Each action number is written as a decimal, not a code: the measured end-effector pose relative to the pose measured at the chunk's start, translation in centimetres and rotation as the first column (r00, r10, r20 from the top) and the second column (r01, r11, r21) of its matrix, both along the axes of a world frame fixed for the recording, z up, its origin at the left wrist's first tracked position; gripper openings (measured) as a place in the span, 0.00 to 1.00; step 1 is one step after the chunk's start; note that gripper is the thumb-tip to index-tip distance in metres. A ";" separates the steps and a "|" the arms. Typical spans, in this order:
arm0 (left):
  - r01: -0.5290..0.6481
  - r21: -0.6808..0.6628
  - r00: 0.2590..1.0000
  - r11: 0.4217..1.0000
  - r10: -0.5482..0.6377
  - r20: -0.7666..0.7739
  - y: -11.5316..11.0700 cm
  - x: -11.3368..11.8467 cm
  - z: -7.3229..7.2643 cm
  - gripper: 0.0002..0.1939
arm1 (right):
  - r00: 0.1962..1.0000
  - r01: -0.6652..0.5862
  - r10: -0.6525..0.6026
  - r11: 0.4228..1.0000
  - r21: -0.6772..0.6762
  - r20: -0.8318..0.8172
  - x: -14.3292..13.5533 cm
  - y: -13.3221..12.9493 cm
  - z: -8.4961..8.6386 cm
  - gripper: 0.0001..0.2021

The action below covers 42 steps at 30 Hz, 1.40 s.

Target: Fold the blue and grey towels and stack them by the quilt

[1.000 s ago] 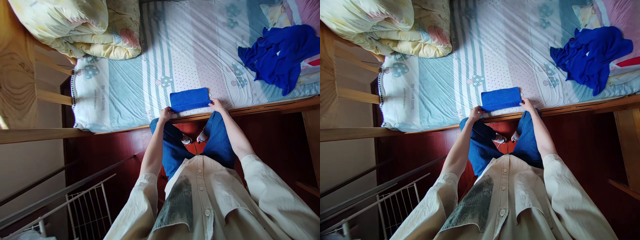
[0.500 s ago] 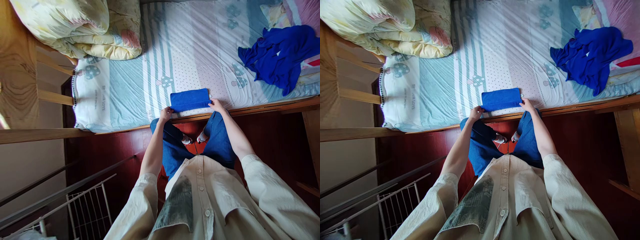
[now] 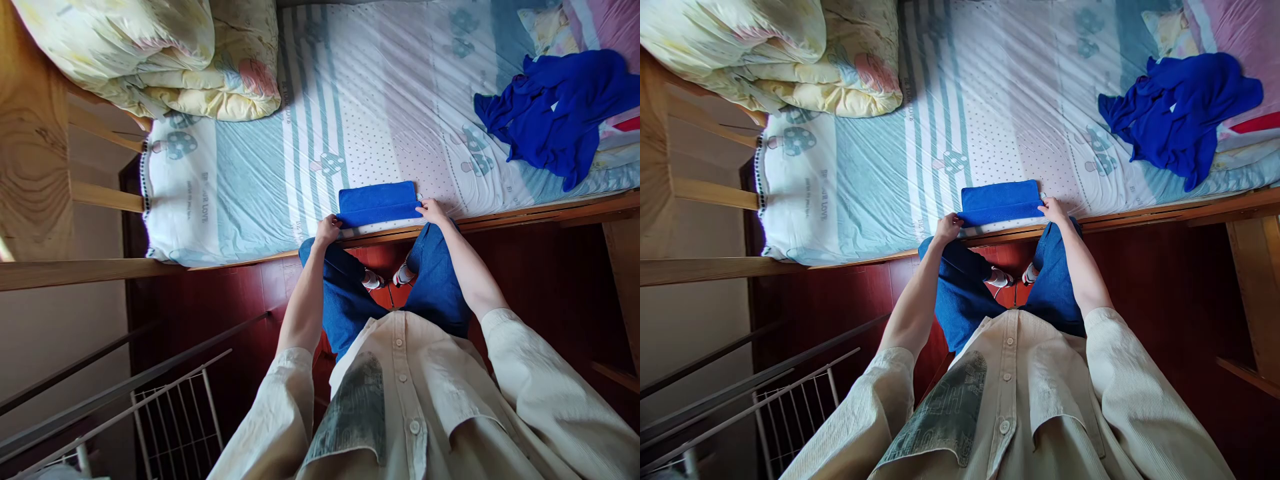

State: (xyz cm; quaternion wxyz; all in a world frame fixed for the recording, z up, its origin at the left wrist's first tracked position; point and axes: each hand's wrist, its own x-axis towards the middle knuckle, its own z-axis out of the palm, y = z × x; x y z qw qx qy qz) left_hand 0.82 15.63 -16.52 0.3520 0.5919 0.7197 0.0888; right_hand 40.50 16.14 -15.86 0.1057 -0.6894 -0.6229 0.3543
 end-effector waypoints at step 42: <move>0.302 0.219 0.943 0.928 -0.325 0.076 -1.1 -0.2 -1.6 0.23 | 0.983 -0.153 0.148 0.987 0.038 0.108 -1.3 -0.6 1.3 0.13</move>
